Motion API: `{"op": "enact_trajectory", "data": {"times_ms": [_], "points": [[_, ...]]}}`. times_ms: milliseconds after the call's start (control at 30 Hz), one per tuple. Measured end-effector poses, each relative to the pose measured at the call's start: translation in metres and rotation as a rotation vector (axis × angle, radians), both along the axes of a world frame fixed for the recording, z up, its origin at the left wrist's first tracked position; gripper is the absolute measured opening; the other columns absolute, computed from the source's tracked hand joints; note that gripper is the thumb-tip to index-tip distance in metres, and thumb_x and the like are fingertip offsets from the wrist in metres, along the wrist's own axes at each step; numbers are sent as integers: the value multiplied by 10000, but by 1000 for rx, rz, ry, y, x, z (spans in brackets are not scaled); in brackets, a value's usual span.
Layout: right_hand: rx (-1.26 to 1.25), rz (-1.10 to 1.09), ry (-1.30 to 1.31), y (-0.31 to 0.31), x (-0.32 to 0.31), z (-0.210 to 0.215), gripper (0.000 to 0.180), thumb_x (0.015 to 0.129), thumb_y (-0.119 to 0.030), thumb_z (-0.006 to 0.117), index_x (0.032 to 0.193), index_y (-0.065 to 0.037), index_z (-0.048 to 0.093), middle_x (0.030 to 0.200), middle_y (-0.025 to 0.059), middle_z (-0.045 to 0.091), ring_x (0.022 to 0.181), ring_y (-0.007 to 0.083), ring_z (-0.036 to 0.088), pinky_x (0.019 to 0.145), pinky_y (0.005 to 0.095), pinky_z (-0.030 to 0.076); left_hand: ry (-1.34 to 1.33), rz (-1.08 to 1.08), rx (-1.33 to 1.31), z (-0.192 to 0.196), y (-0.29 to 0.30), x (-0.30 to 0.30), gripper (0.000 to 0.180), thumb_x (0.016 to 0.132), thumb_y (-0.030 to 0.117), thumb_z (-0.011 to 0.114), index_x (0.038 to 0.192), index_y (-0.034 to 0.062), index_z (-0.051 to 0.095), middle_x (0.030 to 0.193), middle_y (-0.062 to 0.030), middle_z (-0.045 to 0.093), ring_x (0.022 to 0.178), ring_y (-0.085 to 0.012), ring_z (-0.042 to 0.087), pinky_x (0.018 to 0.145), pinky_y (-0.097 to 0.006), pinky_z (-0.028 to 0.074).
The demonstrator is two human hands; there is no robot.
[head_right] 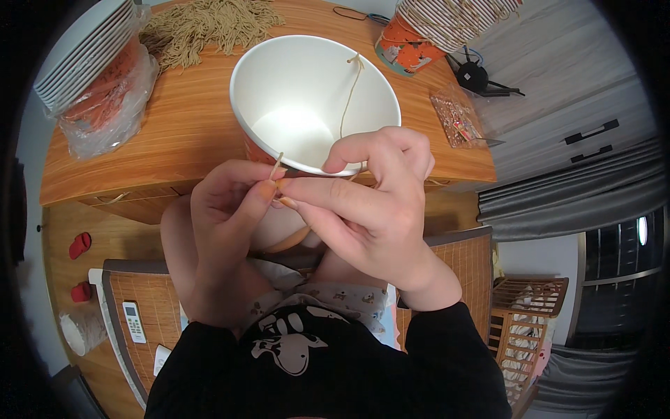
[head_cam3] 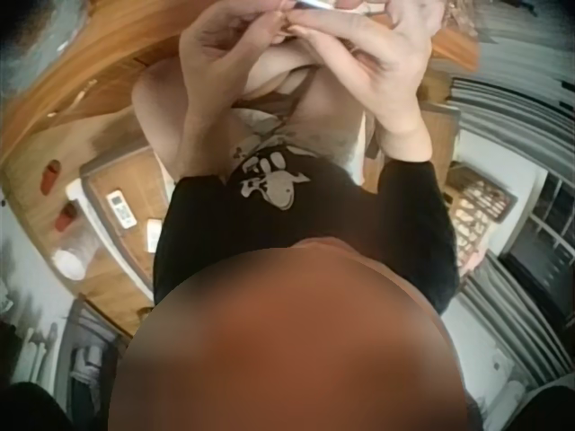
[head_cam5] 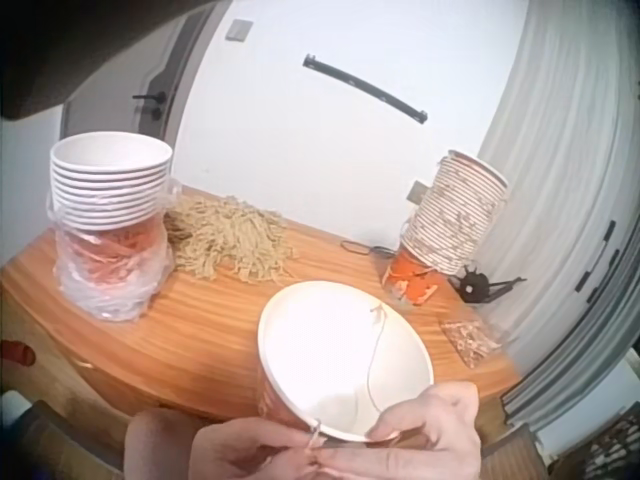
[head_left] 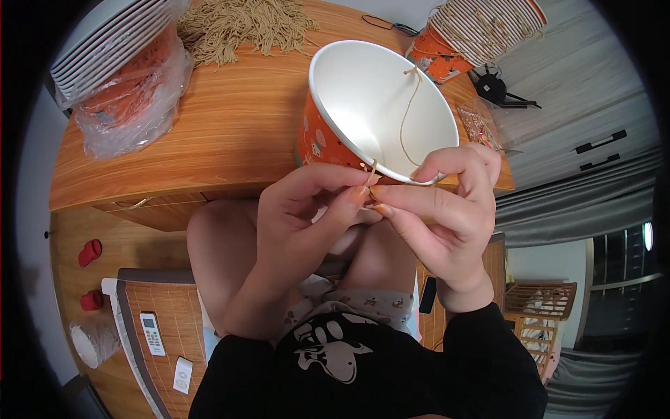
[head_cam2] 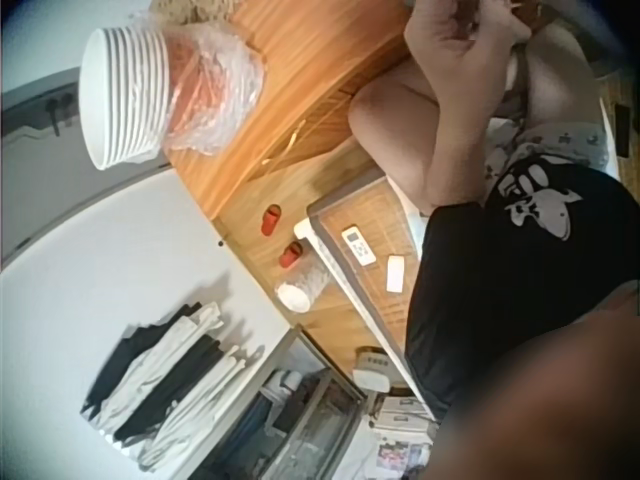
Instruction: Threading cord handles through holes in paper buckets to assemble them.
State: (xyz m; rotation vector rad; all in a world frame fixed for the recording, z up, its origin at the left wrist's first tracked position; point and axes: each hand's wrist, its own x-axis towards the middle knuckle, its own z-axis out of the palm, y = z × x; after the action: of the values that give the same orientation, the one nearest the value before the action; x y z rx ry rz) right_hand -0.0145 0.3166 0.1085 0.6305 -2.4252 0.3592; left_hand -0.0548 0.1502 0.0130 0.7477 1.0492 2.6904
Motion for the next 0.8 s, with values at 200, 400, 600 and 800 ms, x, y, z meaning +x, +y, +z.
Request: {"op": "enact_trajectory", "data": {"times_ms": [200,400,600,800], "points": [[19,-24,24,-5,-2,-2,203,675,-171,832,852,-260,790,906,-68,579,944,178,477,827,310,312,-41,-10,134,-6,7,1,178,976,-6,602,1149,-44,580,1054,-108,679,978,-148,681,880,-295,597],[42,-21,22,-8,-1,0,219,672,-170,835,868,-259,793,908,-70,578,943,183,478,828,313,312,-1,-4,105,-5,3,-1,186,964,-3,630,1137,-56,590,1031,-128,693,959,-167,691,874,-305,602],[10,9,13,-2,-3,-4,193,693,-176,825,872,-240,790,903,-58,573,939,188,477,827,316,311,-76,14,126,-1,6,-1,149,948,-23,650,1091,-52,625,1006,-133,707,912,-171,710,760,-263,601],[6,12,38,-7,-6,-2,187,724,-169,803,901,-215,763,911,-37,579,934,193,479,835,324,302,15,279,-89,3,6,4,159,899,-45,687,1051,-28,643,953,-107,711,886,-147,711,722,-251,588]]}}
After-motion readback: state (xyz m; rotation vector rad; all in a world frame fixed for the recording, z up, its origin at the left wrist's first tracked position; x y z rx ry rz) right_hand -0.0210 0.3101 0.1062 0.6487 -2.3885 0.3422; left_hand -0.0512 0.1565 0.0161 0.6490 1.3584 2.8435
